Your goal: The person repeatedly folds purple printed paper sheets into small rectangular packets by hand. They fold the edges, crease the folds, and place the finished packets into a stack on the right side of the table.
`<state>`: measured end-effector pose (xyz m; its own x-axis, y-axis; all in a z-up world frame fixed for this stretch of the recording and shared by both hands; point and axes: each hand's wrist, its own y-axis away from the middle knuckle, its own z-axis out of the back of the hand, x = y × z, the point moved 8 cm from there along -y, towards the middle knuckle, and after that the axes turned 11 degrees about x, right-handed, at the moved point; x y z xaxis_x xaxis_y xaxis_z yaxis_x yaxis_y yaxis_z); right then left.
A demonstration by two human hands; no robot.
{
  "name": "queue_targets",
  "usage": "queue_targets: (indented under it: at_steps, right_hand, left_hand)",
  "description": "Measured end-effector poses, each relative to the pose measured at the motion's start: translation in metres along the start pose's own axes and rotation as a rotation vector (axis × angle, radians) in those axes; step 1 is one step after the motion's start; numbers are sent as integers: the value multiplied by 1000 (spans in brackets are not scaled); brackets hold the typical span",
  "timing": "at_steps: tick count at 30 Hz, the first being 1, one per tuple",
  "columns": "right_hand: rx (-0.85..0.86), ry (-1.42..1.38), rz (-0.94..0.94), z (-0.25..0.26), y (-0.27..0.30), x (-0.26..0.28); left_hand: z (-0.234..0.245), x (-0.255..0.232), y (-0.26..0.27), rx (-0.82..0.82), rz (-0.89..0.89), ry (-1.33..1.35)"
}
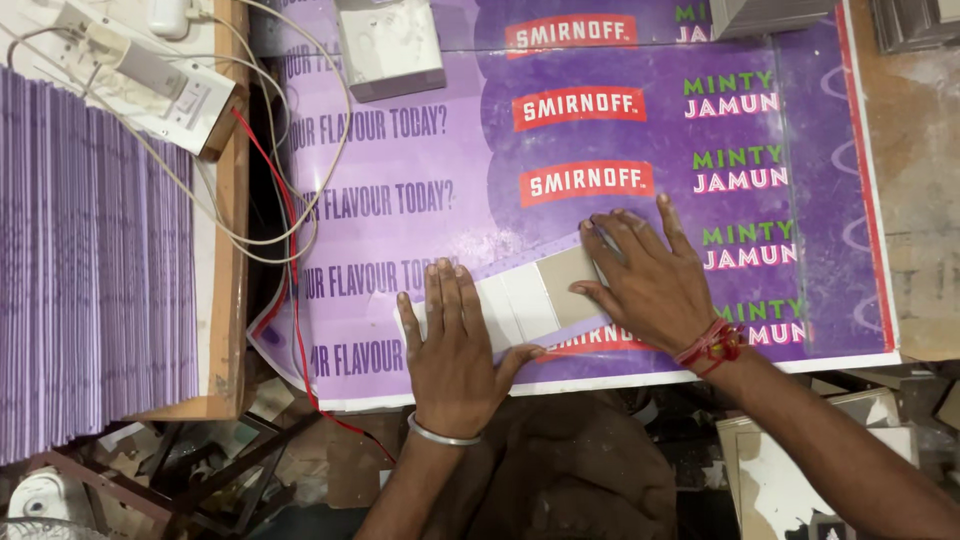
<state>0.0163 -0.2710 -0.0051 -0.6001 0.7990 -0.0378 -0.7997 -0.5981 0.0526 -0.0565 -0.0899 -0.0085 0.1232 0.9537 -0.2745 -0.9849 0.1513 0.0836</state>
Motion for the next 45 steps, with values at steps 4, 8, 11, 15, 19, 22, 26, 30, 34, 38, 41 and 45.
queue_targets:
  at_steps: [4,8,11,15,19,22,26,30,34,38,41,45]
  right_hand:
    - [73,135,-84,-12,6,-4]
    - [138,198,-148,-16,15,-16]
    - [69,135,-86,-11,8,-11]
    - [-19,-1,94,0,-7,22]
    - [158,-76,-23,5,-3,6]
    - [153,-62,-95,9,8,-7]
    - [282,-218,-131,-12,23,6]
    - [202,-455,-24,-13,29,36]
    - [-139,-535,-93,0,7,11]
    - [-295,-453,-161,11,-5,-5]
    - [-322,-437,-159,16,-10,-4]
    - [-363,-388,-218,14,-10,-8]
  left_hand:
    - [0,1,1,-21,24,53]
    - [3,-2,3,-68,-6,20]
    - [2,-2,0,-86,-32,56]
    - [18,3,2,-193,-92,46]
    - [25,4,32,-223,44,82]
    - [13,-8,52,-169,42,229]
    - [13,0,37,-303,-47,228]
    - [18,21,6,-222,-56,340]
    - [33,28,-20,-280,-194,516]
    - [14,48,-52,25,-25,693]
    - [17,38,-58,27,-112,675]
    - [10,50,-65,6,14,787]
